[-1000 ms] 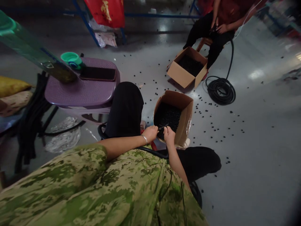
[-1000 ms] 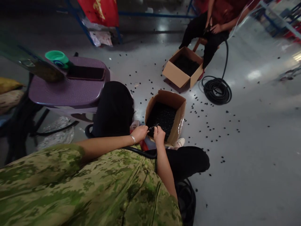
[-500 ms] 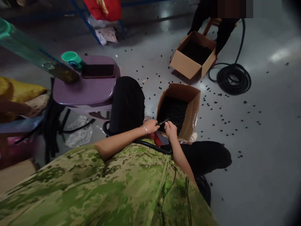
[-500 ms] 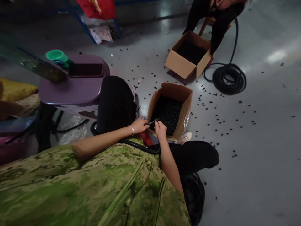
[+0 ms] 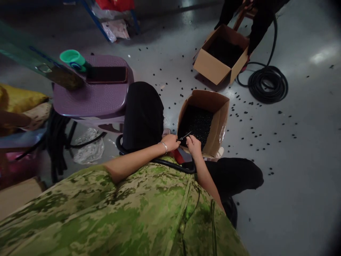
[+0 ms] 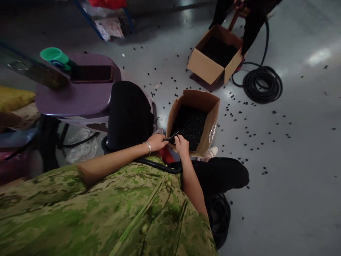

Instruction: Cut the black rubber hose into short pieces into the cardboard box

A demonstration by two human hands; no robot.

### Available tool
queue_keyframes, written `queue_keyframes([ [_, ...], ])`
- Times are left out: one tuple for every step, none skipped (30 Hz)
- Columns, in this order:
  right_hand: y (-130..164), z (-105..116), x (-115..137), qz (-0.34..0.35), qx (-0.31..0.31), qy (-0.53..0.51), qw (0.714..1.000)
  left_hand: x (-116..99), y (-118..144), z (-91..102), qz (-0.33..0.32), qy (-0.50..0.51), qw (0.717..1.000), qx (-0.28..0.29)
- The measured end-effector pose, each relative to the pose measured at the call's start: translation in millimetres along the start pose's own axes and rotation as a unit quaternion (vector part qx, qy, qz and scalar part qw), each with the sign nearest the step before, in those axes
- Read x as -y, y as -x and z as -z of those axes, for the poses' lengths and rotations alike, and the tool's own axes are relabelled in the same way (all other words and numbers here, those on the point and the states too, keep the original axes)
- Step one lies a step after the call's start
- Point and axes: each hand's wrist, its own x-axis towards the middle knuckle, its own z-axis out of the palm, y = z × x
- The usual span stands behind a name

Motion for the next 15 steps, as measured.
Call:
queue_keyframes([
  [0.3,0.6,0.4,0.005,0.001,0.001,1.0,-0.9,0.8,1.0,-0.002,-0.003,1.0,0.003],
  [0.5,1.4,0.6,0.011,0.002,0.003,1.0,-1.8,1.5,1.8,-0.006,-0.005,1.0,0.007],
  [0.6,2.4,0.5,0.018,0.0,0.007,1.0,-2.5,2.0,2.6,-0.009,-0.007,1.0,0.011],
  [0.8,3.5,0.4,0.023,-0.002,0.012,1.0,-3.2,2.5,3.1,-0.012,-0.009,1.0,0.015],
  [0.9,4.9,0.1,0.026,-0.006,0.019,0.999,-3.8,2.8,3.5,-0.014,-0.01,1.0,0.019],
  [1.1,6.4,-0.3,0.029,-0.009,0.027,0.999,-4.5,3.1,3.6,-0.016,-0.012,1.0,0.021],
  [1.3,7.9,-0.5,0.031,-0.011,0.036,0.999,-5.2,3.4,3.5,-0.019,-0.013,0.999,0.023],
  [1.6,9.4,-0.7,0.034,-0.01,0.047,0.998,-6.1,3.6,3.2,-0.02,-0.014,0.999,0.023],
  [2.1,10.7,-0.8,0.038,-0.007,0.06,0.997,-7.0,3.9,2.7,-0.022,-0.017,0.999,0.022],
  [2.6,11.7,-0.7,0.044,-0.003,0.073,0.996,-8.0,4.3,1.9,-0.023,-0.021,0.999,0.02],
  [3.2,12.5,-0.6,0.049,0.001,0.086,0.995,-9.0,4.6,1.0,-0.024,-0.025,0.999,0.018],
  [3.9,13.0,-0.5,0.054,0.004,0.098,0.994,-10.0,5.0,0.0,-0.024,-0.029,0.999,0.017],
  [4.6,13.2,-0.4,0.057,0.005,0.108,0.993,-10.8,5.3,-1.1,-0.025,-0.032,0.999,0.015],
  [5.2,13.2,-0.4,0.06,0.006,0.114,0.992,-11.4,5.6,-2.3,-0.026,-0.035,0.999,0.013],
  [5.5,13.2,-0.5,0.061,0.009,0.118,0.991,-11.7,5.8,-3.4,-0.027,-0.037,0.999,0.011],
])
